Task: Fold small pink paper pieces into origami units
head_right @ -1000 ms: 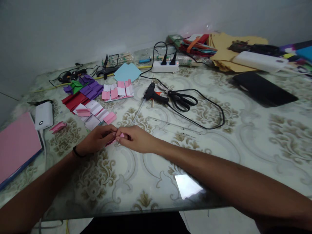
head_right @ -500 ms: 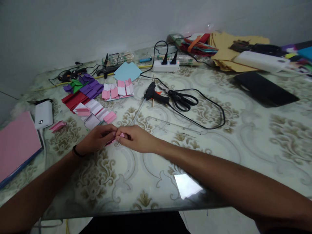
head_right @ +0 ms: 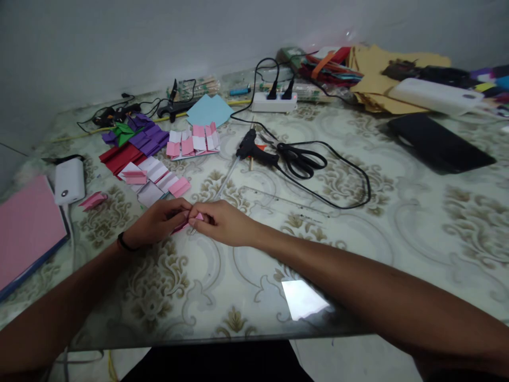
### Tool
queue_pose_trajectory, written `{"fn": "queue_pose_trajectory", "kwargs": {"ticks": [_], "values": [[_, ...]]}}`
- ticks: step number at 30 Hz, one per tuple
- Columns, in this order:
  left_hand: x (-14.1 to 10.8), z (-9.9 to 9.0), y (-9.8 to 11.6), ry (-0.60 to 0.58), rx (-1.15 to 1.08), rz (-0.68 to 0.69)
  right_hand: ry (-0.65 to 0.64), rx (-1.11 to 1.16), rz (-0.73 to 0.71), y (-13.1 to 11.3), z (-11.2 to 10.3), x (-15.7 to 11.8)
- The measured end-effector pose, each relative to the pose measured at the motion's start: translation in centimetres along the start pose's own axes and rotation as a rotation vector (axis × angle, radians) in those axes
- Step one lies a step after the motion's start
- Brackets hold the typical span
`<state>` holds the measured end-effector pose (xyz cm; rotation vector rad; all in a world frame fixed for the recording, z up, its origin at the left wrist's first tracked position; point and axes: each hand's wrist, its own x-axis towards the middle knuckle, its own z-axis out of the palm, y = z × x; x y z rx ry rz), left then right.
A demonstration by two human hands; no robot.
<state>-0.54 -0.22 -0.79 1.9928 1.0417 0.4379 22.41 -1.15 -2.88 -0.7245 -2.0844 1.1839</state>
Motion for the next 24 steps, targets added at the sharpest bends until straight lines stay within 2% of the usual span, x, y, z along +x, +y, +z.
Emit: {"fn": "queue_pose_trajectory", "kwargs": {"ticks": [24], "values": [[0.13,-0.03,0.22,0.008,0.008,0.024,-0.006,-0.020,0.009,0.03,-0.13,-0.24]]}}
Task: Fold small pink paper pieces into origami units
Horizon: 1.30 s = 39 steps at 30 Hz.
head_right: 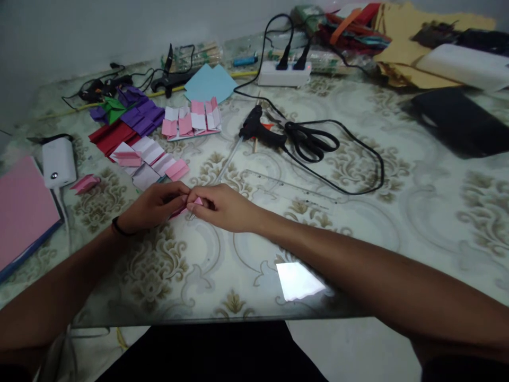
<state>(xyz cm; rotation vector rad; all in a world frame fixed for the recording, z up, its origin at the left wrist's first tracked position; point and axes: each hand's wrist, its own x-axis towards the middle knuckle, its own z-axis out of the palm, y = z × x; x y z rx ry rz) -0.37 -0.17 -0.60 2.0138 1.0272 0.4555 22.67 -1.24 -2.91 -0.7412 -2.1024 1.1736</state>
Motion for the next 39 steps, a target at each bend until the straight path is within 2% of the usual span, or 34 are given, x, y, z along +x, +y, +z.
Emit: {"fn": "queue_pose_trajectory", "kwargs": {"ticks": [12,39], "values": [[0.12,-0.01,0.43,0.011,-0.009,0.007,-0.005,-0.016,0.025,-0.29,-0.16,-0.23],[0.09,0.08,0.08,0.023,-0.016,0.038,0.011,-0.016,-0.034,0.02,-0.03,-0.06]]}}
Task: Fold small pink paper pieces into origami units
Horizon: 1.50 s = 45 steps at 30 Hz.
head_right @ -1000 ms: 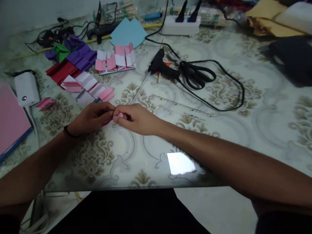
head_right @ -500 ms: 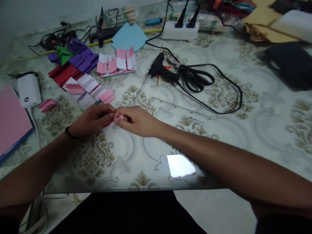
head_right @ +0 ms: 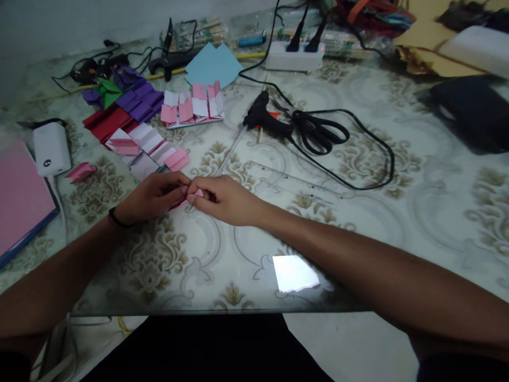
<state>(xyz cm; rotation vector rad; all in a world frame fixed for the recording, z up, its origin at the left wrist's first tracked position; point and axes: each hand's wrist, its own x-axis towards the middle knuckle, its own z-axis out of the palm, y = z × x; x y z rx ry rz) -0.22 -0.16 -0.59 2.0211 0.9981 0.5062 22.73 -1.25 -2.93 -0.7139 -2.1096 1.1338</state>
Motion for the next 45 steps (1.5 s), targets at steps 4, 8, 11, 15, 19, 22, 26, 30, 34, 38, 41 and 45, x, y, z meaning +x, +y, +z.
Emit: {"fn": "queue_pose_trajectory", "kwargs": {"ticks": [4,8,11,15,19,22,26,30,34,38,41,45], "values": [[0.02,0.02,-0.10,0.000,0.001,0.003,-0.003,-0.005,0.008,-0.03,0.04,0.04],[-0.01,-0.01,-0.13,0.000,-0.004,0.007,0.001,-0.005,0.000,-0.07,0.03,0.09],[-0.04,-0.02,-0.09,-0.001,-0.003,0.005,-0.003,-0.004,0.002,-0.10,-0.05,0.09],[0.02,-0.04,0.17,0.002,0.009,-0.005,-0.006,0.002,0.019,-0.13,-0.12,0.00],[0.13,-0.03,0.63,-0.008,-0.017,-0.035,-0.002,0.002,0.016,-0.10,-0.11,-0.09],[0.16,0.01,0.80,-0.027,-0.043,-0.057,-0.010,-0.007,0.020,-0.08,-0.12,-0.10],[0.11,0.07,0.66,-0.018,-0.057,-0.053,-0.010,0.007,0.024,-0.10,-0.12,-0.07],[0.05,0.08,0.37,-0.015,-0.047,-0.036,-0.009,0.013,0.024,-0.12,-0.08,-0.03],[-0.02,0.09,0.22,-0.016,-0.040,-0.029,-0.005,0.011,0.033,-0.05,-0.05,-0.05],[-0.06,0.11,0.15,-0.014,-0.037,-0.032,-0.001,0.007,0.034,0.02,-0.02,-0.10],[-0.04,0.12,0.16,-0.018,-0.047,-0.021,-0.002,0.001,0.029,-0.03,-0.03,-0.09],[0.02,0.12,0.23,-0.019,-0.057,-0.014,-0.013,-0.012,0.022,-0.11,-0.08,-0.08]]}}
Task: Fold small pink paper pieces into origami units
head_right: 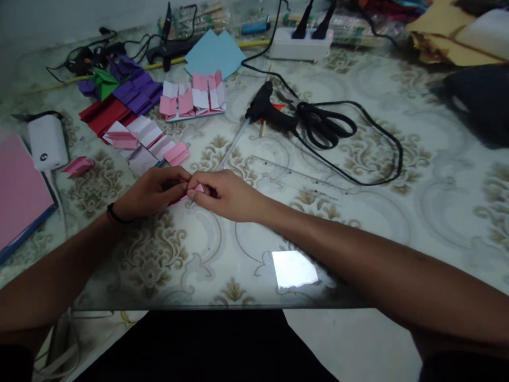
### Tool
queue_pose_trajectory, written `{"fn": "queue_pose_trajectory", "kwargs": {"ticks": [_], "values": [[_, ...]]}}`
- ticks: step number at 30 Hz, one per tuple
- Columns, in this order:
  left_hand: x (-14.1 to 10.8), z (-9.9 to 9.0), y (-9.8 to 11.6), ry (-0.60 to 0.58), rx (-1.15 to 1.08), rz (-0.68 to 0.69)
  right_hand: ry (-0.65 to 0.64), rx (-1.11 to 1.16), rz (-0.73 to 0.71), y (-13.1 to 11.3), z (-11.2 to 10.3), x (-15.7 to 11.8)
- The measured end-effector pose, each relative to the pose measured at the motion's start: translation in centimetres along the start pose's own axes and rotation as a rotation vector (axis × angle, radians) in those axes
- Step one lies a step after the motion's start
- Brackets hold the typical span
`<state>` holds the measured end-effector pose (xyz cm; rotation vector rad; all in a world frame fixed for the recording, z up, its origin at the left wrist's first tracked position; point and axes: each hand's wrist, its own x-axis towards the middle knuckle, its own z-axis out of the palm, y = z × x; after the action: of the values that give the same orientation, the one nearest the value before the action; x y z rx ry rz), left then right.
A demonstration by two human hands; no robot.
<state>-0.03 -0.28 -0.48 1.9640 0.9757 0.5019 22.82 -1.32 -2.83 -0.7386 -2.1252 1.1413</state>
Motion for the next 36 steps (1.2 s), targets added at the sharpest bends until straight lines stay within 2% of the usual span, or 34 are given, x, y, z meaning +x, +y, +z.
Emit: {"fn": "queue_pose_trajectory", "kwargs": {"ticks": [36], "values": [[-0.05,0.10,-0.36,0.016,0.037,0.006,0.001,-0.008,0.023,0.12,0.08,-0.12]]}}
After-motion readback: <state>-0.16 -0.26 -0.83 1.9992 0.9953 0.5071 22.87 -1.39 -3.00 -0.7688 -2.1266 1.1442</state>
